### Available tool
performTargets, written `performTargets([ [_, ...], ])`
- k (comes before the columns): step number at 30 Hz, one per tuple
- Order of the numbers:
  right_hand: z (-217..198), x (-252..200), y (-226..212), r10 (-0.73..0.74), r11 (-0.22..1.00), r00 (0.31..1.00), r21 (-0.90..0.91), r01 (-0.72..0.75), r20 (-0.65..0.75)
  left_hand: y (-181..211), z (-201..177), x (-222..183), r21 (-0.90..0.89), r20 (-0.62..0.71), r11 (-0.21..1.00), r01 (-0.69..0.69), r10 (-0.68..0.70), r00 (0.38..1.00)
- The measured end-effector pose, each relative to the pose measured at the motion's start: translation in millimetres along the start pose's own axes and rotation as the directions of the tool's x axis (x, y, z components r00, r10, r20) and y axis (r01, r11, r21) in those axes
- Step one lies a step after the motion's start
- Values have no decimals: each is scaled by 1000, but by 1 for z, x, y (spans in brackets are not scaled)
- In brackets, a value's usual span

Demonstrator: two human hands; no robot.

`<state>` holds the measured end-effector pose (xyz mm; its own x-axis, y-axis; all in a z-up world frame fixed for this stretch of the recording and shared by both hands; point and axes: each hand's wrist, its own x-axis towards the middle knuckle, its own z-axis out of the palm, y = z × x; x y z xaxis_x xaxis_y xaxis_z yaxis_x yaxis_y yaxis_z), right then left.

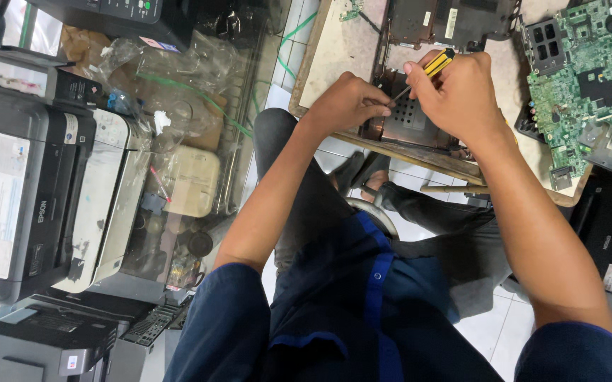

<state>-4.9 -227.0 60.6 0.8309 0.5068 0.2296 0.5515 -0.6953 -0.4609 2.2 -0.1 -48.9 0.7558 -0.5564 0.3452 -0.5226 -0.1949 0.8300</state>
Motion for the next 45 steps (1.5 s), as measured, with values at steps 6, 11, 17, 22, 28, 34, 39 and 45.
performTargets([
  [6, 0, 0, 2, 8, 1000, 1000, 19, -8, -7, -5, 1, -1, -5, -10, 1000, 20, -20, 1000],
  [11, 0, 2, 1, 12, 1000, 1000, -8, -12, 24, -11, 5, -2, -31, -19, 999, 38, -38, 999],
  [17, -7, 8, -17, -36, 999, 997, 14, 36, 73, -2, -1, -3, 8, -18, 1000, 12, -12, 1000],
  [22, -12, 11, -24, -111, 990, 985, 103, 98, 130, 29, -10, 3, 84, -76, 995, -45, 51, 996],
  [28, -41, 12, -48, 13, 995, 999, 101, -9, -33, 11, -3, 3, 145, -115, 988, -50, 67, 991],
  [34, -25, 12, -44, -69, 963, 997, -260, 77, 39, -5, 8, 5, 237, -105, 972, -3, 29, 994],
  [39, -60, 14, -69, -38, 988, 966, -132, 74, 257, 4, 11, 7, 188, -163, 982, 31, 0, 987],
  [45, -51, 15, -60, 82, 985, 989, -163, -62, 120, 6, 16, 9, 164, -175, 982, 92, -62, 983],
])
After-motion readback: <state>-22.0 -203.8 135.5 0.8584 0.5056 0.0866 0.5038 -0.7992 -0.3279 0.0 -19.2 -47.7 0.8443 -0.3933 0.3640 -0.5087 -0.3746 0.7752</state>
